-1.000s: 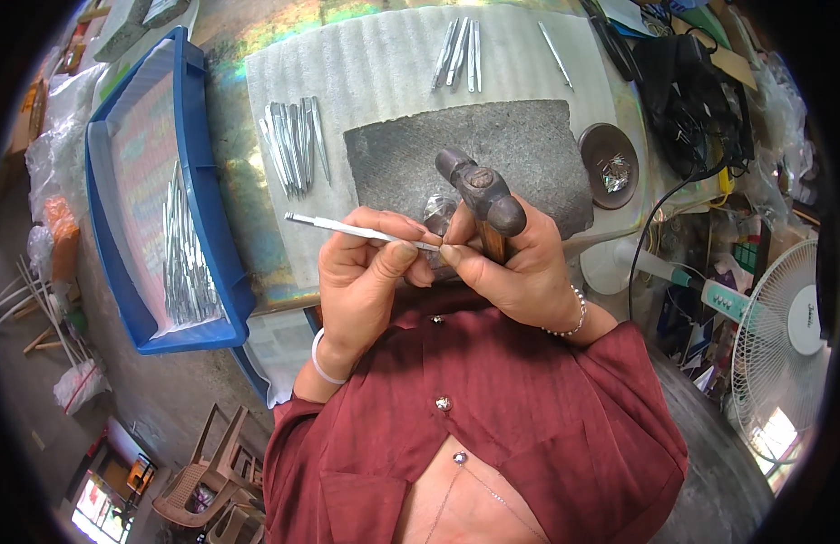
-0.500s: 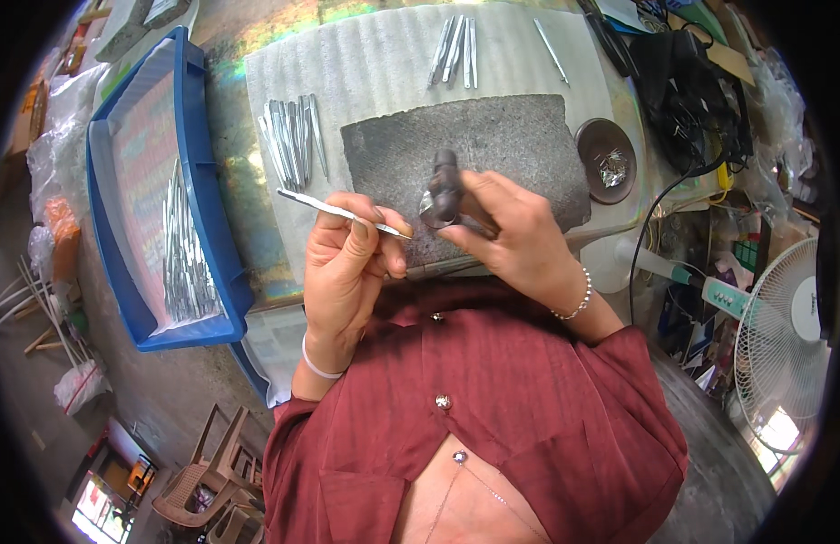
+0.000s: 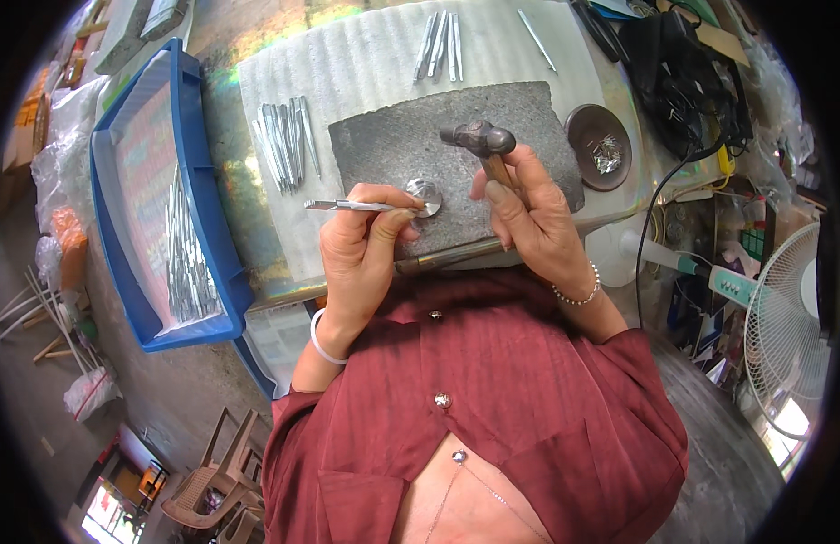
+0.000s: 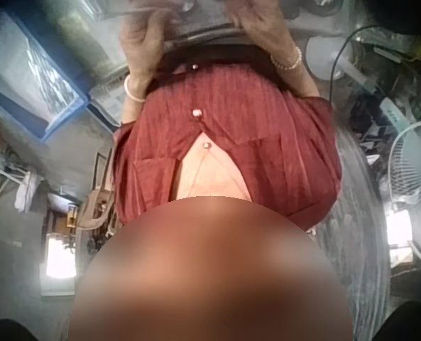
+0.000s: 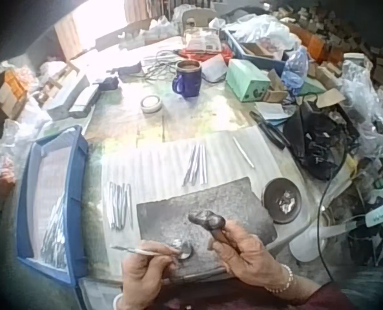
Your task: Stamping or marking small metal components using a punch and hammer on an anvil.
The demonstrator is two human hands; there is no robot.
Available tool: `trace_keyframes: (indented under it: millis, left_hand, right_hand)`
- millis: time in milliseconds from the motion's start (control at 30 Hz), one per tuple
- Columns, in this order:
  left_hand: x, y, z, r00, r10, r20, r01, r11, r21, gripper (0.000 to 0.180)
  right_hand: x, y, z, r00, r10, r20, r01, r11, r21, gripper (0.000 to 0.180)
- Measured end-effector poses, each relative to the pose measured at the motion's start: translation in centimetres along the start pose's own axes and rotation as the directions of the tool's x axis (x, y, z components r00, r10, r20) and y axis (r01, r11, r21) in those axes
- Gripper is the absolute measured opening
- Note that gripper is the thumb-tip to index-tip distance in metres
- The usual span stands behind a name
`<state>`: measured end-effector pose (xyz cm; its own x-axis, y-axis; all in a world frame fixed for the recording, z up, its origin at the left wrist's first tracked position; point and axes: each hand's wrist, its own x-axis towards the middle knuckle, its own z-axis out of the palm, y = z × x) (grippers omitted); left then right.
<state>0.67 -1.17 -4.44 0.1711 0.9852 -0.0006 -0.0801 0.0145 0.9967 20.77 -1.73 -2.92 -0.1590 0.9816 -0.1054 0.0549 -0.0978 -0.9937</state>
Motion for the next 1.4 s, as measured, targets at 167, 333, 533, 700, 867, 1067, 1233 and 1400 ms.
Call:
trace_keyframes:
  millis: [167, 333, 533, 700, 867, 1067, 1233, 1400]
  left_hand:
    - [0.1, 0.1, 0.5, 1.000, 0.003, -0.022, -0.002, 0.999, 0.045, 0.007]
    - [-0.3, 0.1, 0.5, 1.000, 0.026, 0.013, -0.027, 0.992, 0.123, 0.008]
    - [0.0, 0.1, 1.2, 0.998, 0.039, -0.048, -0.033, 0.992, 0.123, 0.006]
    - [0.1, -0.3, 1.0, 0.981, 0.194, 0.013, -0.188, 0.929, 0.319, 0.010]
    - [0.5, 1.1, 1.6, 0.907, 0.360, 0.219, -0.412, 0.646, 0.642, 0.023]
    - [0.8, 2.0, 1.2, 0.857, 0.343, 0.385, -0.511, 0.467, 0.722, 0.021]
    - [-0.2, -1.8, 0.6, 0.877, 0.396, 0.272, -0.473, 0.614, 0.632, 0.030]
    - [0.3, 1.2, 0.7, 0.894, 0.390, 0.219, -0.424, 0.581, 0.695, 0.028]
  right_hand:
    - [-0.2, 0.3, -0.2, 0.999, 0.036, -0.016, -0.036, 0.999, 0.009, 0.039]
    - [-0.2, 0.8, -0.1, 0.986, -0.125, -0.112, 0.104, 0.979, -0.176, 0.027]
    - [-0.3, 1.1, -0.4, 0.984, -0.135, -0.113, 0.111, 0.974, -0.198, 0.026]
    - [-0.5, 0.3, -0.6, 0.999, 0.001, -0.045, 0.002, 0.997, 0.071, 0.030]
    - [-1.0, -1.6, 0.2, 0.980, -0.190, 0.052, 0.174, 0.958, 0.227, 0.035]
    - [1.6, -6.0, 1.1, 0.756, -0.576, 0.312, 0.647, 0.730, -0.221, 0.026]
    - [1.7, -8.6, 1.0, 0.754, -0.446, 0.482, 0.619, 0.727, -0.295, 0.025]
    - [-0.6, -9.9, -1.6, 0.915, -0.226, 0.335, 0.327, 0.901, -0.285, 0.037]
